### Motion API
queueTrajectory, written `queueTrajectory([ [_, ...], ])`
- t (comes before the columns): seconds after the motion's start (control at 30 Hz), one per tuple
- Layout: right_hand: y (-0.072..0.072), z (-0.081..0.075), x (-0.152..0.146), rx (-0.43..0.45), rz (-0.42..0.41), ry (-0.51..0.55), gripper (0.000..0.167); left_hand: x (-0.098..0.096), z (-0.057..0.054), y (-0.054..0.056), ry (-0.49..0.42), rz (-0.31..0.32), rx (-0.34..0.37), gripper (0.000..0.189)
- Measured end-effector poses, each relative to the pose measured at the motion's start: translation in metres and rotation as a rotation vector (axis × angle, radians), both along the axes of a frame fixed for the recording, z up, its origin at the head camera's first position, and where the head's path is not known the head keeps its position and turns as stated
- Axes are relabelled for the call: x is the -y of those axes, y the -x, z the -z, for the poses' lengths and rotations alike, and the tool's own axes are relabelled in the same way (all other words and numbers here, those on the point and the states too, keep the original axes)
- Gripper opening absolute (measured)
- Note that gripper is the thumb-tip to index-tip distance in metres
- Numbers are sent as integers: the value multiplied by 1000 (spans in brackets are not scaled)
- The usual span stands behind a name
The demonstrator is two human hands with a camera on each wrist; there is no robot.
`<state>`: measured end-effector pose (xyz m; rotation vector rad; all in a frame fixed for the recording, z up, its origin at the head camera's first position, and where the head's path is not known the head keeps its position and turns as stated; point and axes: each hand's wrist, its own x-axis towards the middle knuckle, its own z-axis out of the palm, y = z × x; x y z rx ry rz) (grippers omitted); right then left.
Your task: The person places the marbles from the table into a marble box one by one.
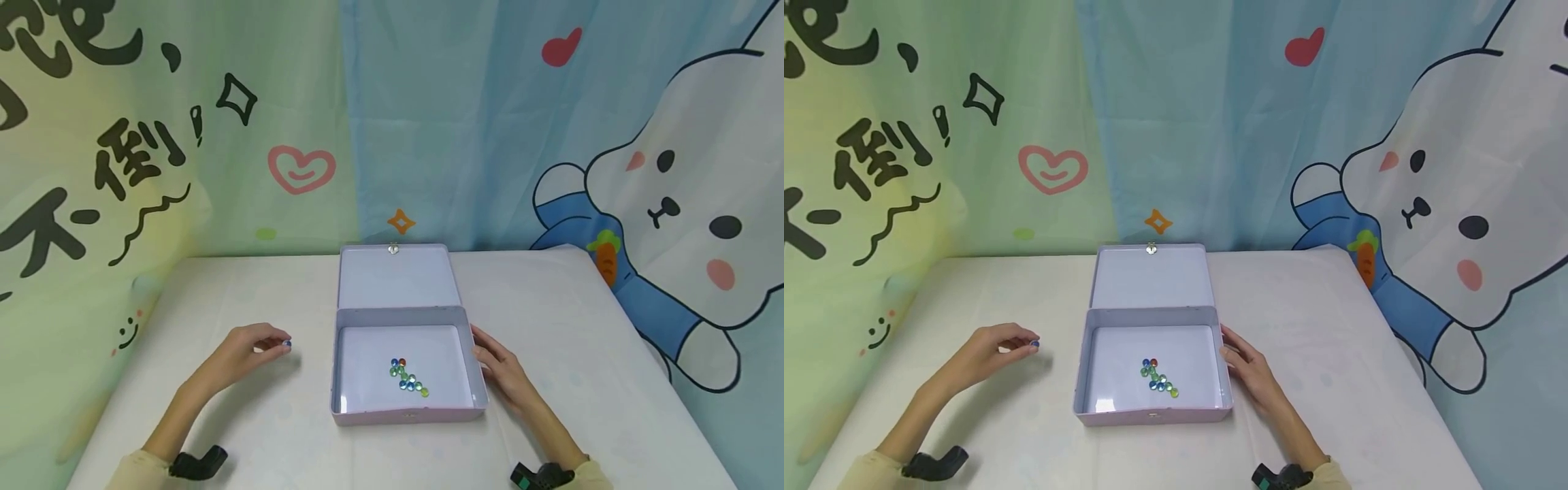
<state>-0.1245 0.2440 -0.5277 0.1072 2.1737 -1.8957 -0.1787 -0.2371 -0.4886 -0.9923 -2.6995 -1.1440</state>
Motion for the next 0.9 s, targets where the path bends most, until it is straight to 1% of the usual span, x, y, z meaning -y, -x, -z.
queueTrajectory([
  [0.1,-1,2,1,9,0,1,55,-14,-14,9,4,36,24,16],
  [0.23,-1,3,2,17,5,4,55,-33,-32,21,15,98,83,19],
  [0.33,0,4,3,18,3,8,56,-49,-42,30,35,156,114,20],
  [0.43,1,4,3,22,7,15,57,-65,-50,38,59,225,127,20],
  [0.57,3,4,3,27,21,10,57,-91,-58,46,124,316,113,19],
  [0.67,3,2,3,25,21,9,57,-113,-63,51,184,377,96,21],
  [0.8,1,1,4,13,8,15,56,-142,-69,55,226,452,98,21],
  [0.9,1,2,3,11,11,10,55,-162,-71,58,246,511,89,20],
])
